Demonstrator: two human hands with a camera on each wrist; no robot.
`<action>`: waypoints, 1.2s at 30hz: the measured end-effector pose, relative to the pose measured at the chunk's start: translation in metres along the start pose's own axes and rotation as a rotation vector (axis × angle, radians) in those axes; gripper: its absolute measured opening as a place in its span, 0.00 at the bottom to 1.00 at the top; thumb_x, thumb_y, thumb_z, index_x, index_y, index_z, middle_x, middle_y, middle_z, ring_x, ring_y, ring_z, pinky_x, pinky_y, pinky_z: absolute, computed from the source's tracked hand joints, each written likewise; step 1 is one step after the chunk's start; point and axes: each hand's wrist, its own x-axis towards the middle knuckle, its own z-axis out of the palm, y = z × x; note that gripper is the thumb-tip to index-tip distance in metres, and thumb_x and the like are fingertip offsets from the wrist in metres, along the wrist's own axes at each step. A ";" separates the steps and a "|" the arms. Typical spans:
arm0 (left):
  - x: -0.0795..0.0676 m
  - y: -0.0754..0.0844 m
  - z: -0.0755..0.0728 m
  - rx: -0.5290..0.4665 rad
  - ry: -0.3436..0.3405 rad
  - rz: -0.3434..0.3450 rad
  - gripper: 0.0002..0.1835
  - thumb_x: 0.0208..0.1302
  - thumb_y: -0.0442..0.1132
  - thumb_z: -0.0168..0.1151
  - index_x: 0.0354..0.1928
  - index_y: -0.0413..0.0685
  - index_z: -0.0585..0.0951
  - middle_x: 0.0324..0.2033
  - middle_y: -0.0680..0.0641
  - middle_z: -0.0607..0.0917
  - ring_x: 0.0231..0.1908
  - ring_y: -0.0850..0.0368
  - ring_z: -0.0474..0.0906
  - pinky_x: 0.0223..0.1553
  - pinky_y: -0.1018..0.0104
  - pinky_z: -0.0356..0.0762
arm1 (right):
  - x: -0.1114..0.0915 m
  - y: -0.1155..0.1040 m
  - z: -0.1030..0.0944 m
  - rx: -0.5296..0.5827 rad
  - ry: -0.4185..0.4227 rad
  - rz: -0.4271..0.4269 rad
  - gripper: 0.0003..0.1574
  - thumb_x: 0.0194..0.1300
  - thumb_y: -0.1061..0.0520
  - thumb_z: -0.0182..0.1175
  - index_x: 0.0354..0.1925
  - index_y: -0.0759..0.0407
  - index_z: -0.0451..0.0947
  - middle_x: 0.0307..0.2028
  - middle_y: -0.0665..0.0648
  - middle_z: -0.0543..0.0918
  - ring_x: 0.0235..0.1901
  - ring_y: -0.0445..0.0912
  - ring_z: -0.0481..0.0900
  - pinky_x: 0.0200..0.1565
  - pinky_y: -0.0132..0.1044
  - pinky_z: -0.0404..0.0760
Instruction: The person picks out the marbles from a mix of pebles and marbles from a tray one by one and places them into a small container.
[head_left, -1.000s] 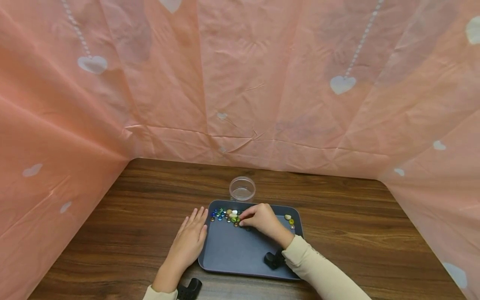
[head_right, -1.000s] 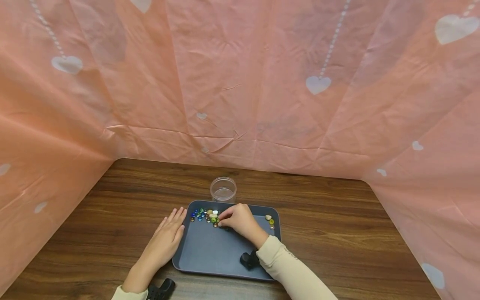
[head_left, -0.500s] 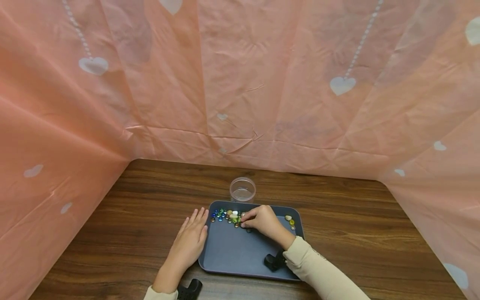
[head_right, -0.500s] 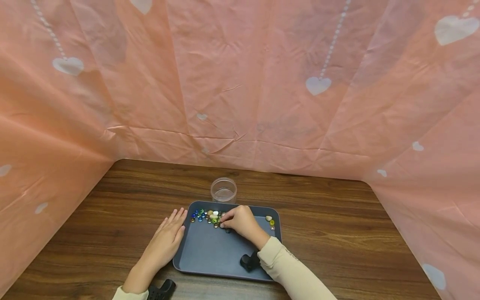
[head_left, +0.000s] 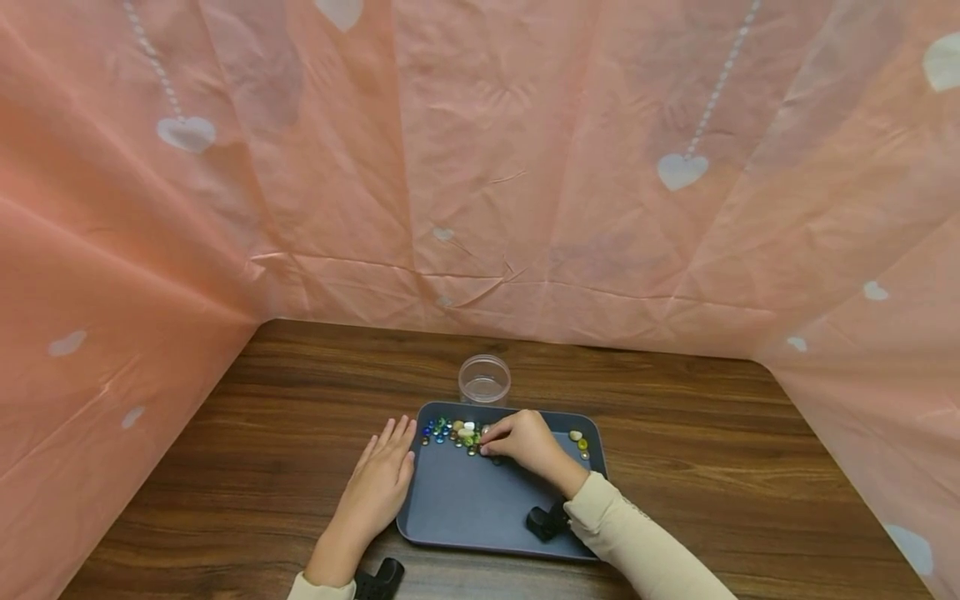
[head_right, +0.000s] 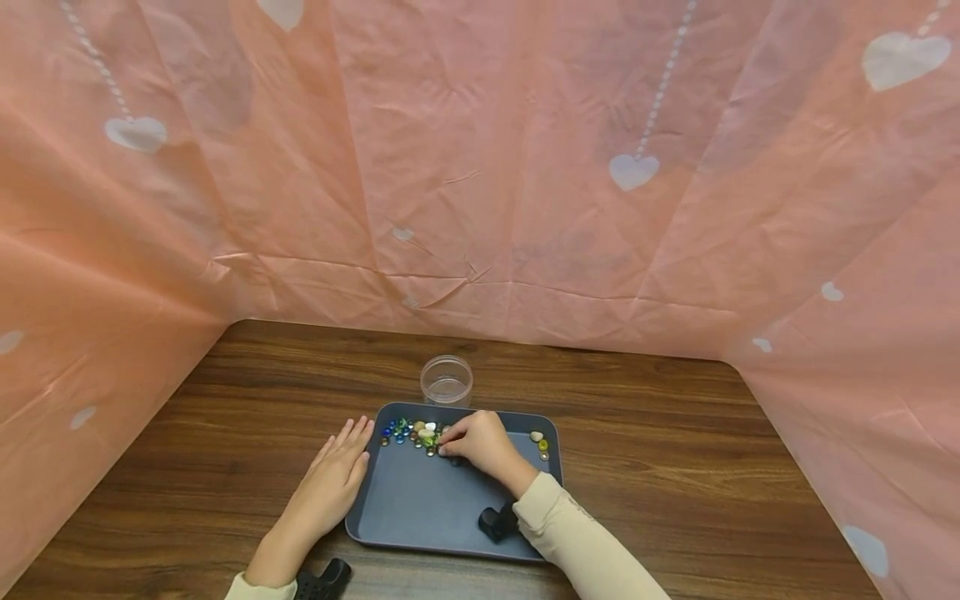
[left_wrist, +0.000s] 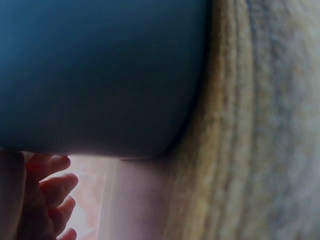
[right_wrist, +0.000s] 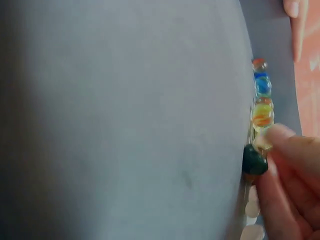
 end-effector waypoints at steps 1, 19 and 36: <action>0.000 0.000 0.000 0.001 -0.001 -0.001 0.26 0.76 0.39 0.48 0.72 0.38 0.67 0.73 0.38 0.66 0.75 0.40 0.57 0.75 0.40 0.53 | 0.000 0.001 -0.001 0.050 0.004 0.040 0.04 0.54 0.58 0.74 0.31 0.56 0.91 0.31 0.53 0.91 0.33 0.37 0.86 0.32 0.26 0.82; 0.000 0.000 0.000 0.000 -0.004 -0.006 0.26 0.76 0.39 0.48 0.72 0.38 0.66 0.73 0.39 0.66 0.75 0.40 0.57 0.75 0.40 0.53 | 0.011 -0.003 -0.027 1.021 0.029 0.275 0.22 0.69 0.69 0.56 0.58 0.81 0.72 0.38 0.52 0.89 0.42 0.40 0.88 0.51 0.32 0.85; 0.002 -0.002 0.002 -0.010 -0.007 -0.020 0.26 0.77 0.40 0.47 0.72 0.39 0.66 0.73 0.40 0.65 0.76 0.41 0.56 0.76 0.41 0.51 | 0.038 -0.017 -0.050 0.632 0.243 0.250 0.20 0.62 0.61 0.68 0.50 0.72 0.83 0.34 0.52 0.91 0.33 0.34 0.87 0.43 0.32 0.87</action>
